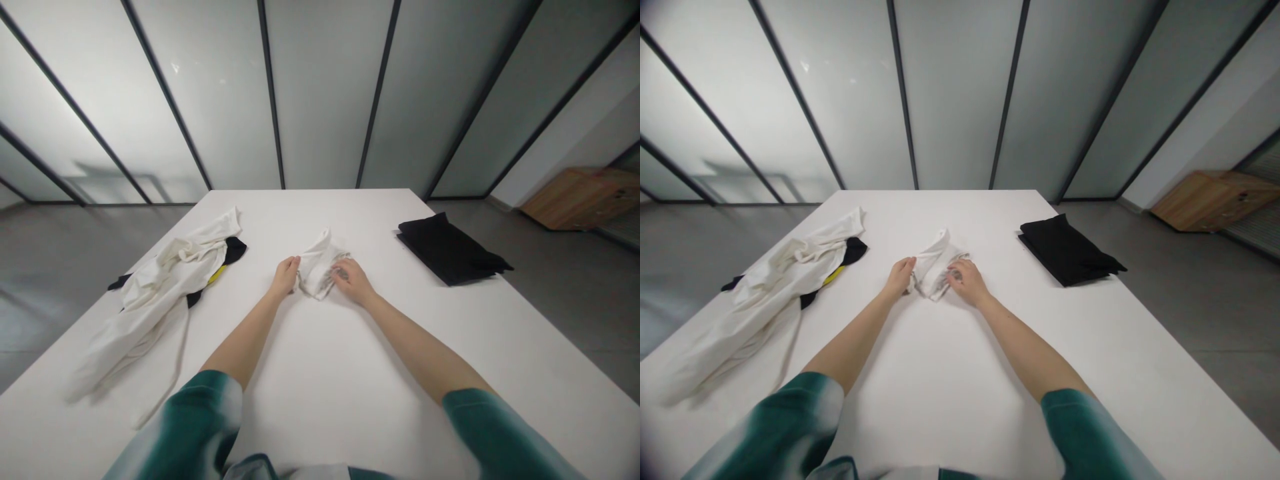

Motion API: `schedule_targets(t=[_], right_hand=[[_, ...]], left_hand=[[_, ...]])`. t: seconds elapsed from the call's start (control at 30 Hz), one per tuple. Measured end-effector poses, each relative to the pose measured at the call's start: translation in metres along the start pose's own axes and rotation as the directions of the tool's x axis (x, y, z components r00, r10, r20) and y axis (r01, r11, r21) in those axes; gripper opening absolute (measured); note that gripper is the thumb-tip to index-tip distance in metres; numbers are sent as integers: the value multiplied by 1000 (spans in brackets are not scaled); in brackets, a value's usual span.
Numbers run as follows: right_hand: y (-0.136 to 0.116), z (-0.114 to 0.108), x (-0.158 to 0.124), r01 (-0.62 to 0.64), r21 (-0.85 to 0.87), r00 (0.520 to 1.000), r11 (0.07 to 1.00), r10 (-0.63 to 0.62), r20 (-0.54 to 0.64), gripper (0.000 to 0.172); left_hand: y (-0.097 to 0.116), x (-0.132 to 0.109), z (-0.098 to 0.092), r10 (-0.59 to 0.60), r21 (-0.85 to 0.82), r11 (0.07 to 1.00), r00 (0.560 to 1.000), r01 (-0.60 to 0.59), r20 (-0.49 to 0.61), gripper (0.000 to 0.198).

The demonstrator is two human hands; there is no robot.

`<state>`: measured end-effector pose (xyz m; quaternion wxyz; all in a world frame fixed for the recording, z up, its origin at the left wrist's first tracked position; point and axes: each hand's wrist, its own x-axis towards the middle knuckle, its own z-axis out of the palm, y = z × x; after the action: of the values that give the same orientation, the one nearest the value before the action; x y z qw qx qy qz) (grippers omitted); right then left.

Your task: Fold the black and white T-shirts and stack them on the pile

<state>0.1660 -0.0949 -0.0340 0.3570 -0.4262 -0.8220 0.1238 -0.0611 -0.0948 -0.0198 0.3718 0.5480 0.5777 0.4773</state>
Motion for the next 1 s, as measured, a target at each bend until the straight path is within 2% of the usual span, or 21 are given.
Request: schedule_targets(t=[0.07,0.13,0.23,0.3,0.37,0.43,0.5,0.53,0.6,0.63,0.7,0.73,0.77,0.8,0.83,0.87,0.9,0.93,1.0], right_hand=[[-7,3,0,65,-56,994,996,-60,92,45],[-14,6,0,93,-143,979,985,-64,194,56],[-18,4,0,75,-246,960,966,-3,280,36],[-16,2,0,37,-219,958,975,28,286,27],[-9,-1,0,-58,-93,965,994,80,251,35],[-2,-2,1,-229,118,961,966,205,185,49],[6,-4,4,-370,387,928,845,357,108,53],[11,-5,7,-392,517,905,761,419,69,53],[21,-9,14,-337,710,876,618,482,-4,53],[26,-12,17,-290,761,872,579,487,-38,55],[37,-18,19,-239,786,859,570,502,-103,60],[43,-20,18,-246,767,832,592,535,-145,61],[48,-22,16,-277,730,785,625,586,-204,60],[52,-24,14,-326,678,720,659,638,-273,59],[56,-25,10,-385,615,653,688,674,-345,59],[58,-26,7,-441,543,605,714,684,-408,61],[58,-26,5,-481,461,598,746,663,-451,63],[58,-26,3,-495,367,638,787,616,-462,63],[52,-25,1,-441,163,799,883,469,-377,51]], left_hand=[[2,-3,6,-129,-289,947,989,144,68,29],[4,-4,12,-213,-479,838,965,262,155,25],[6,2,11,-285,-614,704,934,357,216,28],[5,9,2,-347,-668,644,921,373,180,30],[2,17,-11,-400,-703,619,911,351,102,31],[-3,24,-24,-421,-710,630,907,314,28,29],[-8,29,-34,-425,-697,660,905,282,-36,25],[-10,31,-37,-425,-683,678,903,272,-61,24],[-13,32,-41,-411,-632,731,905,256,-110,25],[-14,31,-42,-390,-592,770,910,238,-142,27],[-15,27,-41,-285,-446,882,927,153,-244,30],[-14,24,-39,-189,-324,942,933,85,-305,31],[-13,21,-37,-66,-166,986,937,8,-344,33],[-11,17,-34,72,13,997,939,-72,-336,36],[-9,13,-31,203,189,970,941,-155,-270,39],[-7,8,-28,304,338,910,940,-239,-154,42],[-5,4,-24,361,447,837,932,-317,-15,46],[-3,1,-21,378,519,764,918,-384,122,50],[-2,-4,-16,345,601,651,886,-463,309,55]])
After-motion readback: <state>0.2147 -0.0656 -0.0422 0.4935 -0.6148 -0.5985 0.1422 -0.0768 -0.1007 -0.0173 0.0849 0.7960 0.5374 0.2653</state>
